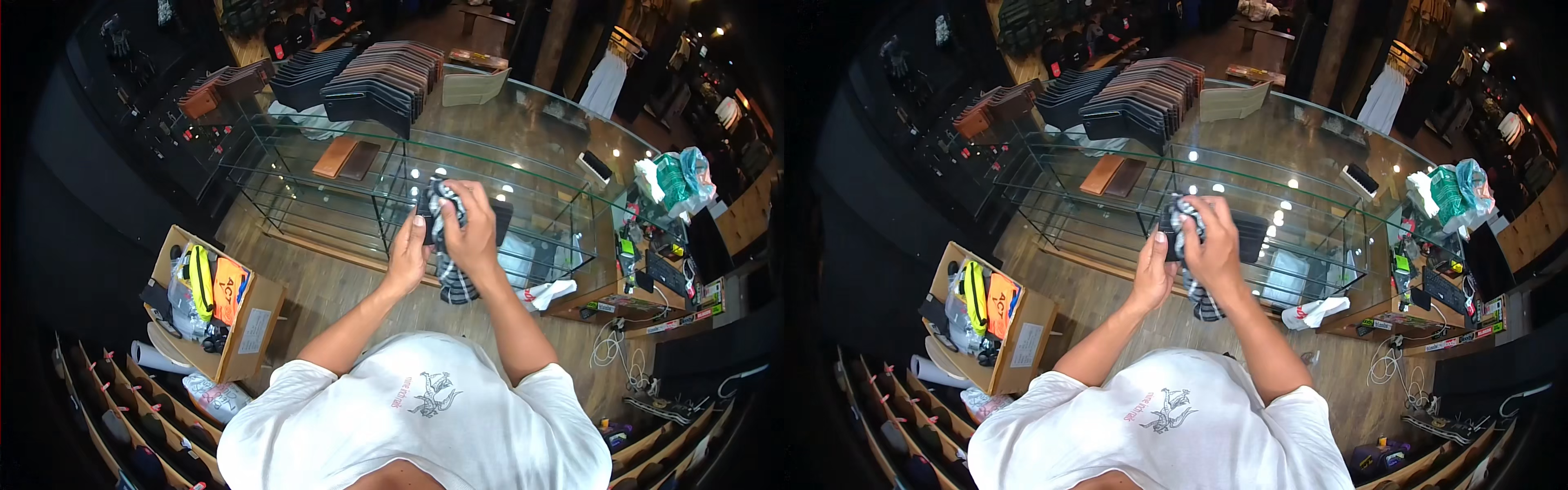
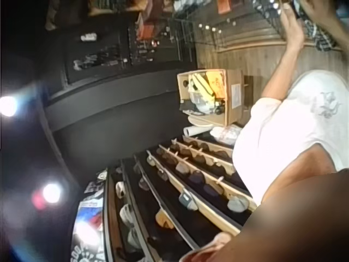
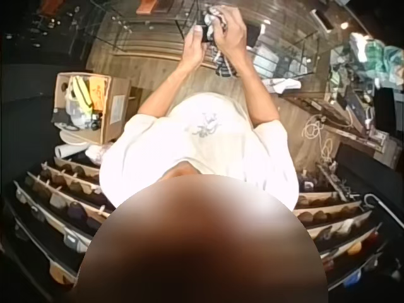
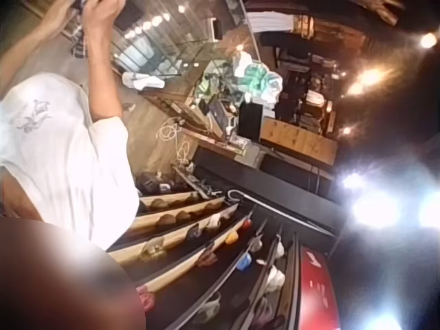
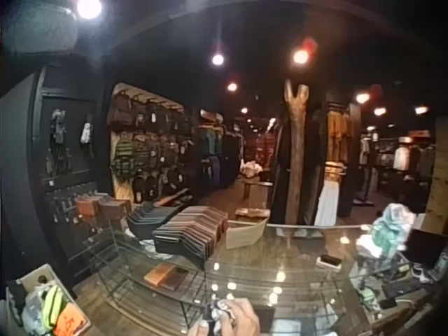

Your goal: The person cleans and organizes leather wallets on a glass display case using a checkered cloth.

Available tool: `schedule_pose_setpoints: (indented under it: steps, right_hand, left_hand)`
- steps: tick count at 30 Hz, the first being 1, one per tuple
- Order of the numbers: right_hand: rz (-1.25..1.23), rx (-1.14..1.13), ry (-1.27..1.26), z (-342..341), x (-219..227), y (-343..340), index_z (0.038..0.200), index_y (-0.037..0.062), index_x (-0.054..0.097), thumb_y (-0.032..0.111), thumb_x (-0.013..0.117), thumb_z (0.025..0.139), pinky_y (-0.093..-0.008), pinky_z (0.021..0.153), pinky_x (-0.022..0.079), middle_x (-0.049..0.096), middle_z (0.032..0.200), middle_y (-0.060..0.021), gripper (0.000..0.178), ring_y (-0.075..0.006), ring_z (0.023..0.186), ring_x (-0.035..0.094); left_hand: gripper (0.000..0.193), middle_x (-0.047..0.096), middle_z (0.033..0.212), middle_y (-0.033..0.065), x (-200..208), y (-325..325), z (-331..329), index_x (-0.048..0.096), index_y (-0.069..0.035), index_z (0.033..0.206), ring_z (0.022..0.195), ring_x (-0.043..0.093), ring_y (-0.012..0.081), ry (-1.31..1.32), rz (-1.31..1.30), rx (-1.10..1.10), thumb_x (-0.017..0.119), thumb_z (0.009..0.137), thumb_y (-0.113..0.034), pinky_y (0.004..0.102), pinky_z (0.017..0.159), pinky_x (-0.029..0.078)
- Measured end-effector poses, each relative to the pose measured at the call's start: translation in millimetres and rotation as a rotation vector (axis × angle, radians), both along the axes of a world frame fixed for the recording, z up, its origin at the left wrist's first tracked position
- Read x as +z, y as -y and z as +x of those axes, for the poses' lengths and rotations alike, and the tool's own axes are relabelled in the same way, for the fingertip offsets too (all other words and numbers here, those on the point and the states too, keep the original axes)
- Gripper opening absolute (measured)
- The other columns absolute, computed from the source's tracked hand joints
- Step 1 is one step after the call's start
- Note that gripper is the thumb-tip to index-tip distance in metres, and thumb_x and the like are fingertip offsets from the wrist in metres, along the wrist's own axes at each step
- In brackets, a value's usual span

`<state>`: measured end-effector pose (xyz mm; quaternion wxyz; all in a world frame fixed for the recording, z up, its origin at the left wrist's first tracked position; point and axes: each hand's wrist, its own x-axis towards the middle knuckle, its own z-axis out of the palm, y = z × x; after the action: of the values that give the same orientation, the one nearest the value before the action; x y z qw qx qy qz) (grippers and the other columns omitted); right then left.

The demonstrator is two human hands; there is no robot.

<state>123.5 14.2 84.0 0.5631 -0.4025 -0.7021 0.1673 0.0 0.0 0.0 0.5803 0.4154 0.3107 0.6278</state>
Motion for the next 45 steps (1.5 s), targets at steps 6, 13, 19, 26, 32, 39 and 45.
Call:
schedule_pose_setpoints:
  steps: [6,13,19,26,32,39,45]
  right_hand:
    - [-0.010,-0.103,0.082,29,-7,-5,0.111,-0.0014,0.065,0.003,0.064,0.089,-0.0387,0.087,0.051,0.065,0.106,-0.0193,0.023,-0.0370,0.099,0.065]
    - [0.012,-0.082,0.058,24,-12,-7,0.113,-0.0015,0.064,0.003,0.065,0.088,-0.0389,0.087,0.050,0.063,0.108,-0.0194,0.026,-0.0372,0.100,0.064]
    - [-0.102,-0.251,0.237,99,-35,-33,0.114,-0.0015,0.064,0.006,0.062,0.091,-0.0420,0.086,0.049,0.062,0.107,-0.0203,0.024,-0.0405,0.099,0.062]
    - [-0.228,0.005,-0.001,136,-49,-44,0.112,0.0008,0.062,0.014,0.067,0.090,-0.0322,0.090,0.046,0.063,0.104,-0.0123,0.026,-0.0254,0.099,0.062]
    - [-0.354,0.298,-0.183,113,-62,-29,0.114,0.0027,0.061,0.011,0.070,0.089,-0.0267,0.092,0.043,0.062,0.103,-0.0050,0.028,-0.0137,0.099,0.057]
    - [-0.622,0.471,-0.209,125,-44,-39,0.122,0.0030,0.059,0.009,0.054,0.096,-0.0247,0.089,0.041,0.061,0.103,-0.0011,0.027,-0.0100,0.096,0.053]
    - [-0.485,0.385,-0.104,99,-48,-48,0.116,-0.0041,0.062,0.028,0.070,0.089,-0.0293,0.093,0.043,0.063,0.108,-0.0078,0.043,-0.0172,0.099,0.058]
  left_hand:
    - [0.053,0.058,0.130,0.0089,18,11,-9,0.039,-0.004,0.144,0.114,0.061,0.0185,0.188,-0.004,-0.078,0.038,0.107,-0.042,0.0367,0.095,0.051]
    - [0.060,0.059,0.121,0.0041,0,-10,8,0.039,-0.004,0.147,0.099,0.059,0.0100,0.058,0.057,0.005,0.044,0.105,-0.046,0.0237,0.077,0.050]
    - [0.060,0.059,0.126,0.0068,9,-14,10,0.038,-0.003,0.148,0.105,0.061,0.0132,0.104,0.031,-0.002,0.045,0.105,-0.045,0.0258,0.082,0.052]
    - [0.054,0.063,0.122,0.0065,43,-36,10,0.045,-0.006,0.143,0.102,0.065,0.0138,0.081,0.028,0.109,0.057,0.101,-0.037,0.0303,0.080,0.056]
    - [0.039,0.062,0.117,0.0072,-3,-57,42,0.052,-0.002,0.126,0.102,0.062,0.0180,0.158,-0.027,0.343,0.056,0.102,-0.034,0.0324,0.090,0.052]
    - [0.042,0.061,0.120,0.0077,18,-46,26,0.049,-0.003,0.132,0.105,0.061,0.0167,0.194,-0.036,0.293,0.051,0.104,-0.035,0.0336,0.089,0.053]
    - [0.046,0.061,0.122,0.0073,19,-41,32,0.049,0.001,0.135,0.110,0.054,0.0136,-0.157,0.138,0.506,0.051,0.105,-0.034,0.0291,0.100,0.041]
